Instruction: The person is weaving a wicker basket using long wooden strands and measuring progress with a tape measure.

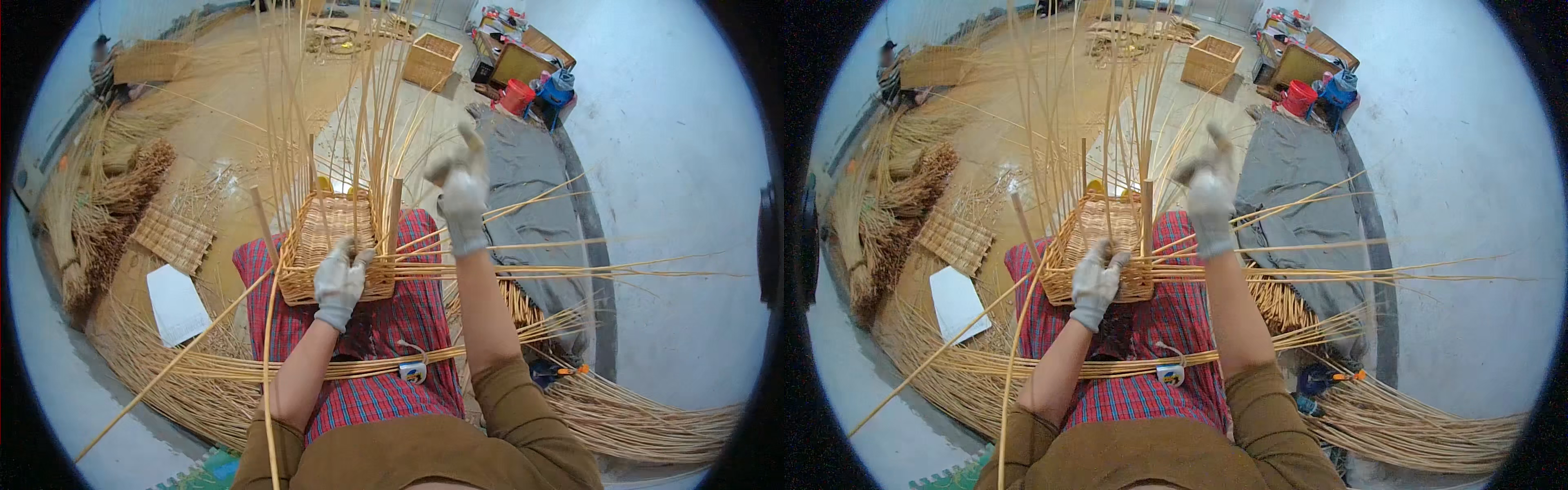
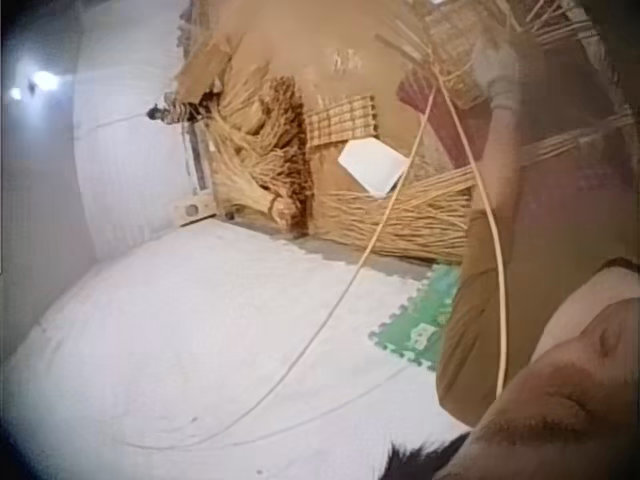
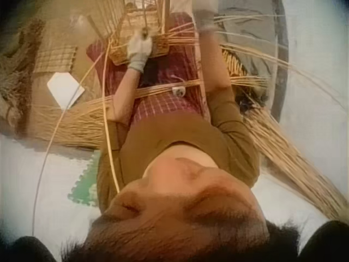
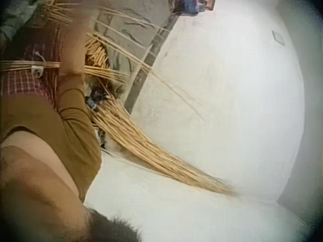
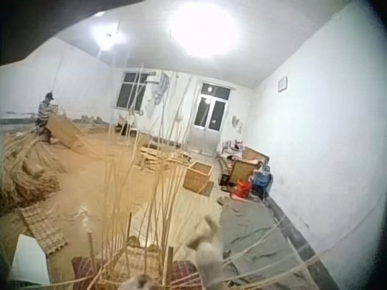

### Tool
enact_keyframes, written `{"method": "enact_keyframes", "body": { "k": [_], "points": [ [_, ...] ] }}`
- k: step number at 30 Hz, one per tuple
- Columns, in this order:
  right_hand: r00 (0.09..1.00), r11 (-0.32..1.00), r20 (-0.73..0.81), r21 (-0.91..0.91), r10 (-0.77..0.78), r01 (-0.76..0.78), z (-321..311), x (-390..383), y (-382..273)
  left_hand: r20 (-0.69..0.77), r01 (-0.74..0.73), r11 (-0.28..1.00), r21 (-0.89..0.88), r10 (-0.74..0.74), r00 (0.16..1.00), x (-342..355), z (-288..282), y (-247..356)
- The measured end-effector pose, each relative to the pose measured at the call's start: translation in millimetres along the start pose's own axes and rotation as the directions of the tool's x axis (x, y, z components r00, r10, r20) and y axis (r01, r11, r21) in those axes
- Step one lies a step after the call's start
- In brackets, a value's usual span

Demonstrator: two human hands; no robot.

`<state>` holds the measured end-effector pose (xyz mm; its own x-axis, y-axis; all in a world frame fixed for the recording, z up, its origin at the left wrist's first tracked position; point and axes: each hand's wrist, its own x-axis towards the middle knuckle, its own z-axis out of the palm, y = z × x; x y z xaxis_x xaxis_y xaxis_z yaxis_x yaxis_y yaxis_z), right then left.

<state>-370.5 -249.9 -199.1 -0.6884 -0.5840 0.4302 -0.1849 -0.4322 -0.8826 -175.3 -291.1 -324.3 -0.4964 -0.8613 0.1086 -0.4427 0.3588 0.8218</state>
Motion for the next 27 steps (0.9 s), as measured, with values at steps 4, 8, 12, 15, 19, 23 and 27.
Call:
{"method": "enact_keyframes", "body": {
  "k": [4,8,12,15,19,23,27],
  "points": [
    [0.951,0.984,-0.266,-0.043,0.157,-0.175,-99.8,-52.2,30.6,-0.278,-0.513,0.837,0.189,0.547,0.79,-27.2,-15.2,52.7],
    [0.92,0.908,-0.144,-0.161,0.366,-0.386,-73.5,-80.0,-29.9,0.135,-0.539,0.807,0.239,0.522,0.842,-19.2,-7.9,27.6],
    [0.9,0.747,0.436,-0.603,0.017,0.279,22.5,-160.8,-57.7,0.279,-0.44,0.815,0.378,0.353,0.893,-19.8,1.5,48.3],
    [0.864,0.939,0.496,-0.246,-0.09,0.239,47.2,-149.5,-41.0,-0.058,-0.214,0.653,-0.726,0.252,0.966,-18.4,25.7,1.3],
    [0.989,0.825,0.004,-0.552,0.145,-0.118,-5.7,-78.9,-27.7,0.067,0.15,0.395,-0.906,-0.216,0.974,-11.4,-35.6,-17.5],
    [0.829,0.525,0.323,-0.85,0.457,0.043,-19.2,-87.0,19.4,-0.127,-0.104,0.63,-0.769,0.009,0.992,16.0,-38.7,3.6],
    [0.943,0.376,0.149,-0.926,0.299,0.027,12.4,-102.2,36.0,-0.156,-0.51,0.693,-0.51,0.509,0.847,72.5,-20.8,93.7]
  ]
}}
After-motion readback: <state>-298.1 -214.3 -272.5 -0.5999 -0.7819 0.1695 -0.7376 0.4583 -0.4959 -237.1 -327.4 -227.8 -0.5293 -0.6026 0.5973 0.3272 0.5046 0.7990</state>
